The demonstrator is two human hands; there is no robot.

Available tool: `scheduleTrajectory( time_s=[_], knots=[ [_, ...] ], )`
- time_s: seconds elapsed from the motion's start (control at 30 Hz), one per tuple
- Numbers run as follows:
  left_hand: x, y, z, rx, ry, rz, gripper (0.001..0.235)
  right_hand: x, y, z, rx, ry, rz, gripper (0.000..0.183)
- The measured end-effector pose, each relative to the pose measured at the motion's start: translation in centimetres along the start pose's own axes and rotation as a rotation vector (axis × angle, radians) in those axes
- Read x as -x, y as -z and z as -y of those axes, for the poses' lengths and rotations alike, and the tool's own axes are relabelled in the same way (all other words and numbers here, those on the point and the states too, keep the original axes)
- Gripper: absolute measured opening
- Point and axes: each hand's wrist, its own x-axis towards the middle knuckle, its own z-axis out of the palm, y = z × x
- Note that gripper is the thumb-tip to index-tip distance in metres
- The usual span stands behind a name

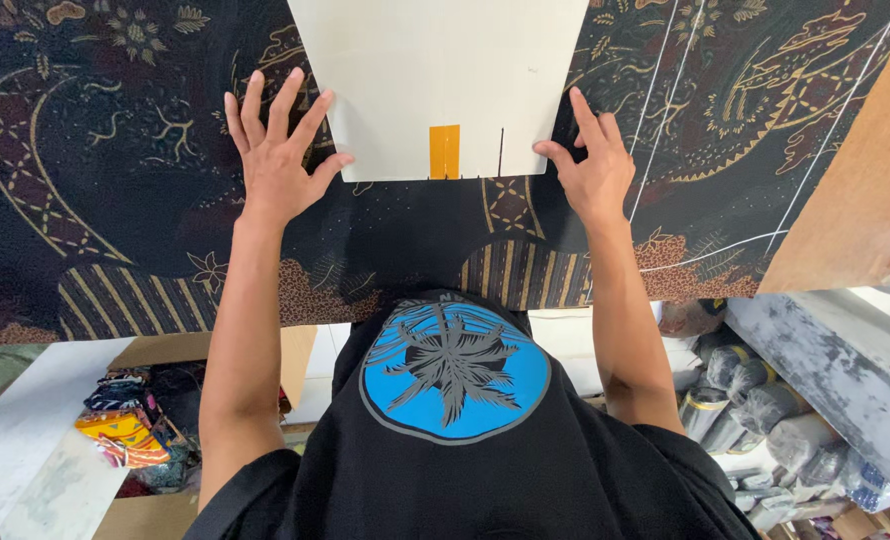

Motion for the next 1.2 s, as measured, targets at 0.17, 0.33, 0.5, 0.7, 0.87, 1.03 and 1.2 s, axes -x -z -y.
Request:
scheduleTrajectory(
  time_s=[0.17,0.33,0.5,0.7,0.87,1.03,1.2],
  knots=[
    [0.0,0.1,0.0,0.012,0.001,-0.005,0.070,0.0,0.0,0.1,-0.008,-0.009,-0.007,0.082],
    [-0.1,0.1,0.0,0.009,-0.002,-0.013,0.069,-0.2,0.2,0.2,-0.016,-0.025,0.011,0.082],
    [-0.2,0.9,-0.6,0.014,0.000,-0.014,0.068,0.1,0.9,1.7,-0.051,0.037,-0.034,0.077],
    [-4.3,1.8,-3.2,0.028,-0.086,-0.097,0.059,0.2,-1.7,6.7,0.036,0.124,0.080,0.064],
    [-15.4,0.7,-6.1,0.044,-0.255,-0.218,0.054,-1.6,-3.0,9.8,0.044,0.189,0.121,0.069],
    [-30.0,-0.4,-6.4,0.056,-0.211,-0.256,0.056,-2.7,-2.6,10.4,0.022,0.216,0.136,0.071],
    [-39.7,-1.0,-6.1,0.086,0.088,-0.145,0.054,-3.5,-2.6,10.6,-0.060,0.196,0.123,0.069]
  ],
)
